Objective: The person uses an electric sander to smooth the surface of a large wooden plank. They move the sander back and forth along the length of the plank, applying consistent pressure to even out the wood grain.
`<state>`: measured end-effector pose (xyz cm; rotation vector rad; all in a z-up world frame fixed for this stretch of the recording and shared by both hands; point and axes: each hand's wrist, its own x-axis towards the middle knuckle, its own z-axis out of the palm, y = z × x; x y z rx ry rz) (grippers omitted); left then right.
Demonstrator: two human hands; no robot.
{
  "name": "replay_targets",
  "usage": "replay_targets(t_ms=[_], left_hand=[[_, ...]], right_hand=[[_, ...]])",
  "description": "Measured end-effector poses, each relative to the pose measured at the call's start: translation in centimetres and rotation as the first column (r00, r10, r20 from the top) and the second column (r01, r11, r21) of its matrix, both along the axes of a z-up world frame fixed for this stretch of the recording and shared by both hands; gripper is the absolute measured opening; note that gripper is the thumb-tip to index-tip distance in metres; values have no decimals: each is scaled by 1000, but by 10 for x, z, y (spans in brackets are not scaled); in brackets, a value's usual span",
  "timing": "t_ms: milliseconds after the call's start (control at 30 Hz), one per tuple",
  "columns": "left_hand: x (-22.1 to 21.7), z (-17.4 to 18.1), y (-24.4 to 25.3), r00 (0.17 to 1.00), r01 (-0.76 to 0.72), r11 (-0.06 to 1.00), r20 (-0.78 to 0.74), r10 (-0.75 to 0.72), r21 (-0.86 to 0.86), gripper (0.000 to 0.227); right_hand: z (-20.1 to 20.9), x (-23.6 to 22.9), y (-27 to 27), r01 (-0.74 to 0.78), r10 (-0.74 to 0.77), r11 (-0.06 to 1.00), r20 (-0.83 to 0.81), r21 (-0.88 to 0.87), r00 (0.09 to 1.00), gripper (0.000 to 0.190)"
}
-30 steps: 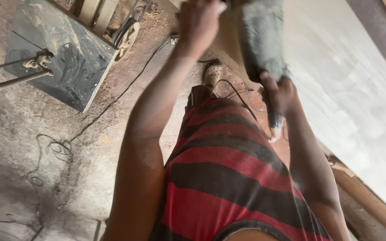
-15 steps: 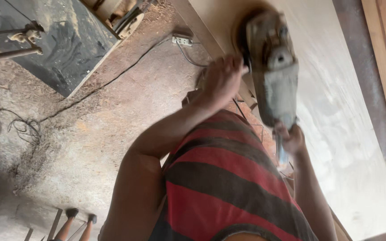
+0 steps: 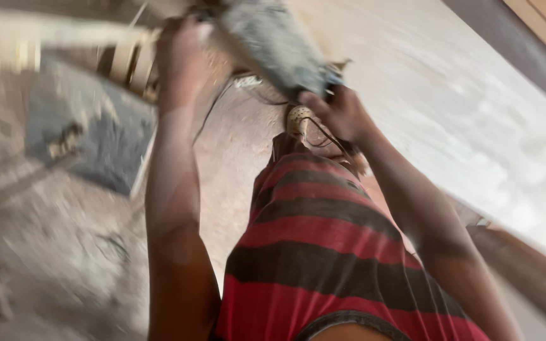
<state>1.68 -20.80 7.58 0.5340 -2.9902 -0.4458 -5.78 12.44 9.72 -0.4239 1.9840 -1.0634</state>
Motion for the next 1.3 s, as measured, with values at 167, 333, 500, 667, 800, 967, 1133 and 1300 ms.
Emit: replay_targets(t_ms=[167,333,500,667,800,967,1133,1300], left_hand=[[-54,-4,5,984,86,996,155,-89,28,24],[-93,-16,128,919,239,954,275,-282,179,32],[-108,-20,237,832,448,867,253,-494,219,37],[-118,-39,323,724,607,743,189,-663,280,39],[-132,-64,365,601,690,627,196,-775,362,43],[-150,-78,328,709,683,726,170,-685,77,58],[-140,-66,241,663,640,763,568,-488,-90,66],[-147,-59,195,823,412,897,489,-291,-161,68]], right_hand=[[-20,-10,29,68,-65,997,-94,34,993,68],[-33,26,141,304,-311,949,-84,-87,947,74],[-39,79,223,492,-499,862,34,122,866,69],[-42,132,276,719,-730,677,21,153,683,69],[-41,166,311,781,-797,595,9,189,604,66],[-53,199,331,850,-875,475,19,227,484,66],[-71,225,350,883,-910,408,30,233,413,64],[-80,238,364,950,-943,298,180,89,279,57]])
